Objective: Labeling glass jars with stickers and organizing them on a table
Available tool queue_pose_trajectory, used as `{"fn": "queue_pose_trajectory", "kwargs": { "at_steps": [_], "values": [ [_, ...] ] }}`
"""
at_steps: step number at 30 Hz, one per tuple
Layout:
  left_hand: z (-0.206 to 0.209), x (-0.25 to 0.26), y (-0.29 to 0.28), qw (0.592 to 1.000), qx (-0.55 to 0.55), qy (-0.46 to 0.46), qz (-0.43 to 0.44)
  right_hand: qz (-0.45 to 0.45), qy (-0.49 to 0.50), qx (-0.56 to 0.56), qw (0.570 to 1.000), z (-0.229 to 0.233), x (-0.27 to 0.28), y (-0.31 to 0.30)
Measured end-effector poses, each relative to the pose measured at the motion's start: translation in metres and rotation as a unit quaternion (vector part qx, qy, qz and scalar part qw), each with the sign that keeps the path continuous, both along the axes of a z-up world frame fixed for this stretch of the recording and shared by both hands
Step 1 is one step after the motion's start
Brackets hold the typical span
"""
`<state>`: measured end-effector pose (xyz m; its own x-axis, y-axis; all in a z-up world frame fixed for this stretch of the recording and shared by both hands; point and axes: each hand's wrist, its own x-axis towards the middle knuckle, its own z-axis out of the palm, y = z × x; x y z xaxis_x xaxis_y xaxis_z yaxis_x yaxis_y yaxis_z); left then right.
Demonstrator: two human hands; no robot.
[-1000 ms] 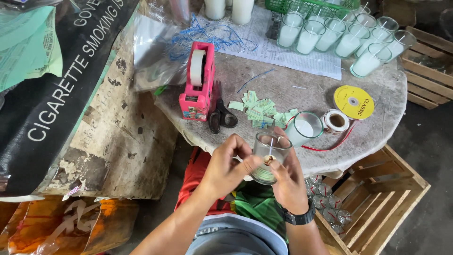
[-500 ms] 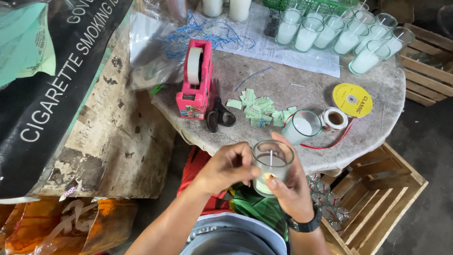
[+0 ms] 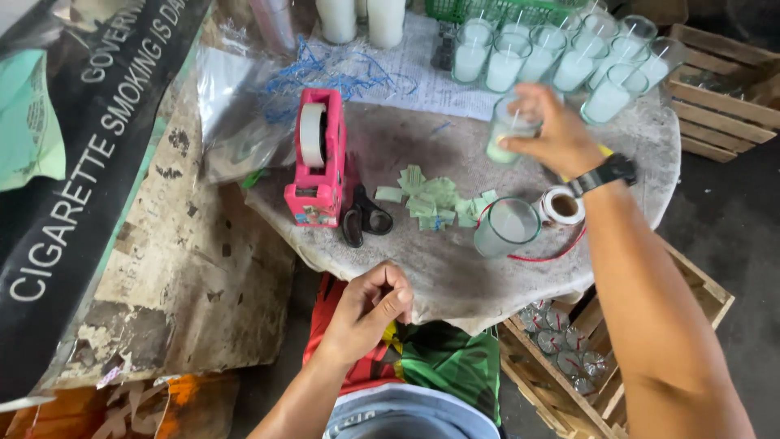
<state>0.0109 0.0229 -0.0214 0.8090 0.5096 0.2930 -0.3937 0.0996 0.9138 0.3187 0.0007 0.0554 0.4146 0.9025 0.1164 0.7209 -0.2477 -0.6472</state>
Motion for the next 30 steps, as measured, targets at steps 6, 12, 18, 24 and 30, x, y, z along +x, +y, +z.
{"fn": "queue_pose_trajectory", "kwargs": {
  "at_steps": [6,12,18,24,30],
  "values": [
    [-0.011,0.011,0.0,0.998,0.018,0.066,0.0,0.123,-0.015,0.11,0.986,-0.07,0.035,0.022],
    [-0.026,0.005,0.0,1.0,-0.003,0.018,-0.009,-0.037,0.013,0.176,0.984,-0.009,-0.01,-0.031],
    [-0.018,0.002,0.001,0.994,0.068,0.064,0.049,-0.119,-0.006,0.254,0.96,0.009,-0.064,-0.097],
    [-0.012,-0.007,0.002,0.967,0.212,0.07,0.122,-0.163,-0.047,0.253,0.953,-0.062,-0.086,-0.141],
    [0.004,-0.01,0.002,0.943,0.273,0.094,0.166,-0.195,0.094,0.257,0.942,-0.082,-0.128,-0.15]
  ]
}}
